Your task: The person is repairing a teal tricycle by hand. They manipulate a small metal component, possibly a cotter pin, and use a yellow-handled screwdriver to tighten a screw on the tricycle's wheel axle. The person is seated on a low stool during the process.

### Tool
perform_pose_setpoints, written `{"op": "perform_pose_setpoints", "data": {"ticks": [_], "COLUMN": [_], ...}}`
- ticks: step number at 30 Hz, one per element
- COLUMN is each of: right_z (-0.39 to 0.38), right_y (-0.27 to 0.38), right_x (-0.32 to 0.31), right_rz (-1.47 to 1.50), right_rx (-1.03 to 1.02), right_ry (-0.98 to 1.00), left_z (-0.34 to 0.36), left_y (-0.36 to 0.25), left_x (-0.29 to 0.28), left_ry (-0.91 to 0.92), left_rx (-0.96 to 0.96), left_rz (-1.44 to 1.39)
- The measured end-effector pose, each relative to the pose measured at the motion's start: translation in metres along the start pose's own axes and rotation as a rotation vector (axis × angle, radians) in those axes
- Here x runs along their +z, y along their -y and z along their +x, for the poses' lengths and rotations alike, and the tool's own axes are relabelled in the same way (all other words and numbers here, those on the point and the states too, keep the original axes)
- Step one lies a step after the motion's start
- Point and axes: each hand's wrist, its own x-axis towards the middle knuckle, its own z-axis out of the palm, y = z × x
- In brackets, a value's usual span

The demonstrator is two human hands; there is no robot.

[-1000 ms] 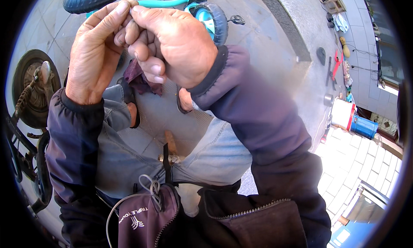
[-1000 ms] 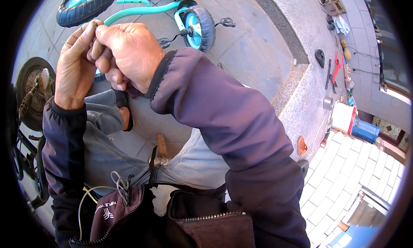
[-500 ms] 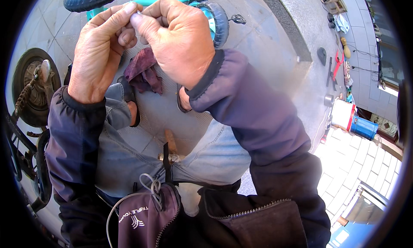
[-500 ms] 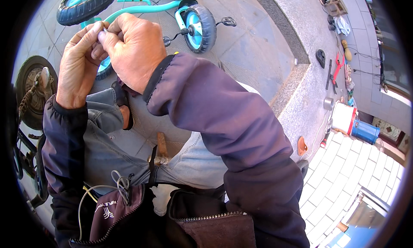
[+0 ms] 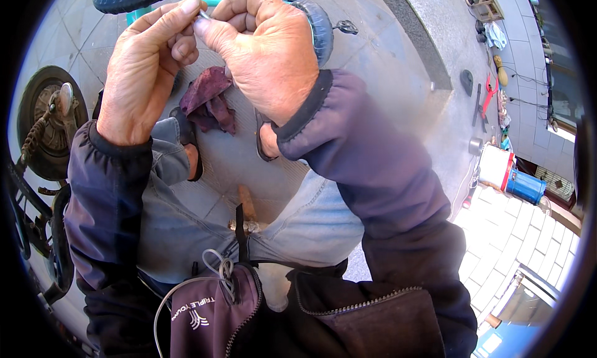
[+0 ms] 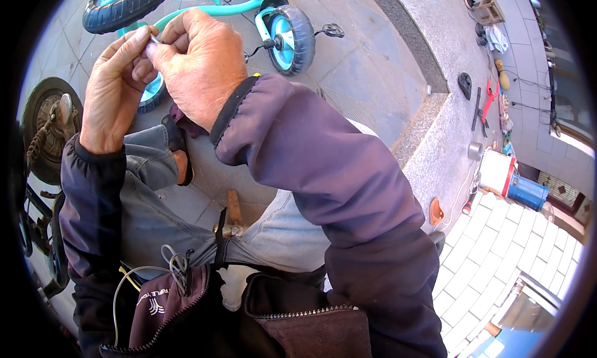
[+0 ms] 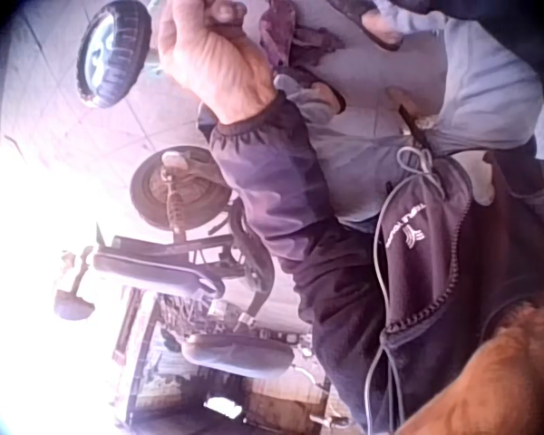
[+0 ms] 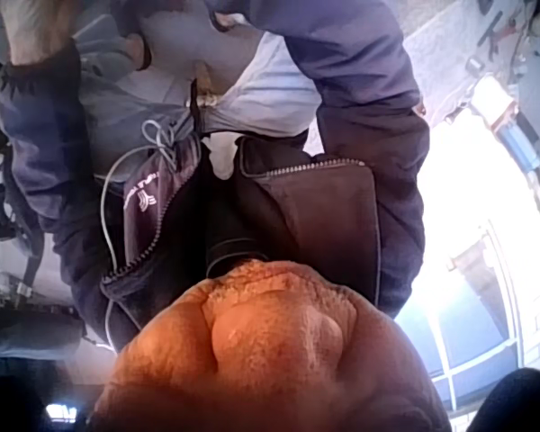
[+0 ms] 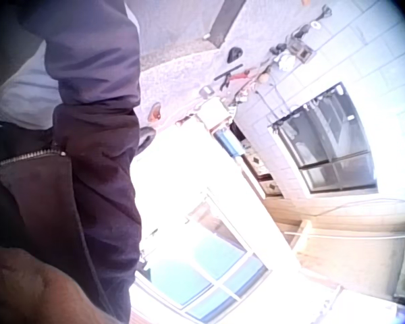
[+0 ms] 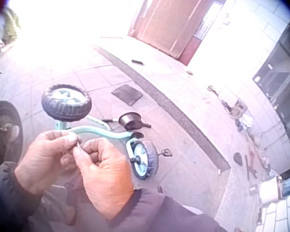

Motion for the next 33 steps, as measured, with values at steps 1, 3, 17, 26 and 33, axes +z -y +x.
{"op": "perform_pose_setpoints", "data": {"ticks": [1,3,17,26,33], "right_z": [0.000,0.001,0.001,0.000,0.001], "right_y": [0.004,0.007,0.007,0.009,0.008], "right_x": [0.001,-0.002,-0.002,0.000,-0.005], "right_rz": [0.044,0.199,0.282,0.255,0.493], "right_rx": [0.075,0.249,0.259,0.272,0.400], "right_ry": [0.037,0.131,0.113,0.063,0.122], "left_z": [-0.001,-0.001,-0.001,0.000,0.000], "left_y": [0.000,0.001,0.001,0.002,0.002], "left_x": [-0.001,0.000,-0.002,-0.005,-0.001], "left_ry": [-0.001,-0.006,-0.010,0.050,0.037], "left_rx": [-0.003,-0.009,0.002,0.013,0.005], "left_rz": [-0.007,-0.019,-0.002,-0.023,-0.019]}}
